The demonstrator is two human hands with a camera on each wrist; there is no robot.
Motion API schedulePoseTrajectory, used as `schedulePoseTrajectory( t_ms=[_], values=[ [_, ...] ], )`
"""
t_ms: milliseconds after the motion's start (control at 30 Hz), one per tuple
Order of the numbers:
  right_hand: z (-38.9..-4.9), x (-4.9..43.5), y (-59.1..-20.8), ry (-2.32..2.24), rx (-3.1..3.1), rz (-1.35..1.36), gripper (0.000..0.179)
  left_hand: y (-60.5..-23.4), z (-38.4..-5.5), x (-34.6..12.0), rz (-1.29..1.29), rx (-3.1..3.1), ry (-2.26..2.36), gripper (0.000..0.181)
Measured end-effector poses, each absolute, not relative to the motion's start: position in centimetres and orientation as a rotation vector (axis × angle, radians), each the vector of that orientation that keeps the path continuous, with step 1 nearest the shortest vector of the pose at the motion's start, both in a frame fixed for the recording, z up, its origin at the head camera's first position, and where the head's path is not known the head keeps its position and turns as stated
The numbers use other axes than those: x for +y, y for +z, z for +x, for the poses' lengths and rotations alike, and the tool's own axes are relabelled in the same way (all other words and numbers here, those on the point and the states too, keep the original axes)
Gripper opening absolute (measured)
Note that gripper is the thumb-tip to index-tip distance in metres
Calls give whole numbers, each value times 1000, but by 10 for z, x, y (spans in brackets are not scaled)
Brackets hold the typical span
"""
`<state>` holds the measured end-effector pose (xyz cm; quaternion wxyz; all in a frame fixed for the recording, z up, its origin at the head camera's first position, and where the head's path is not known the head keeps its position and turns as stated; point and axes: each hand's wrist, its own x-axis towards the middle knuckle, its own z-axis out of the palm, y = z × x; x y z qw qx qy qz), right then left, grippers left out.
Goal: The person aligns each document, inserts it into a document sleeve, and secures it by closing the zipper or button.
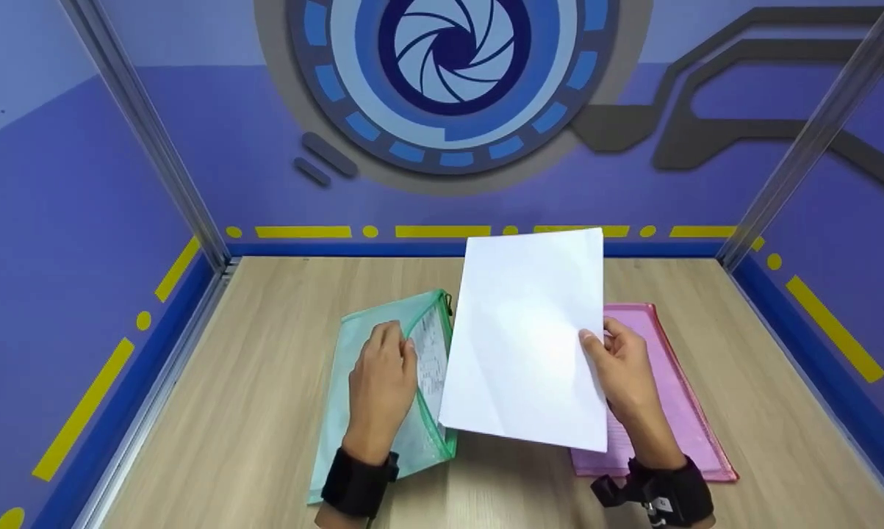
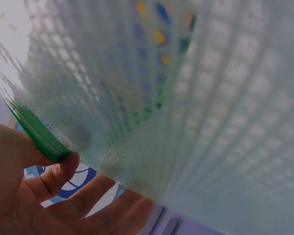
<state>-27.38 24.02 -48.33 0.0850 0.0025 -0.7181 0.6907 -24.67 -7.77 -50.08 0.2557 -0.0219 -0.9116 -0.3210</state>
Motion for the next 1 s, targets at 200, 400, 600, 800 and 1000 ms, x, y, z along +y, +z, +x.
schedulePoseTrajectory(
  t_ms=[200,400,600,800,1000],
  values=[
    [-273,234,-486,2102,-2174,14,24,-500,-247,-78,-43,-2459,-880,29],
    [-272,235,-484,2264,-2014,-58,30,-499,-247,-78,-42,-2466,-872,28],
    [-274,239,-484,2399,-1931,-174,39,-499,-248,-79,-13,-2479,-837,26],
    [-286,229,-506,2367,-2020,-141,33,-499,-247,-84,-39,-2451,-853,27],
    [-289,227,-515,2119,-2279,16,27,-499,-248,-86,-42,-2417,-863,30]
  ],
)
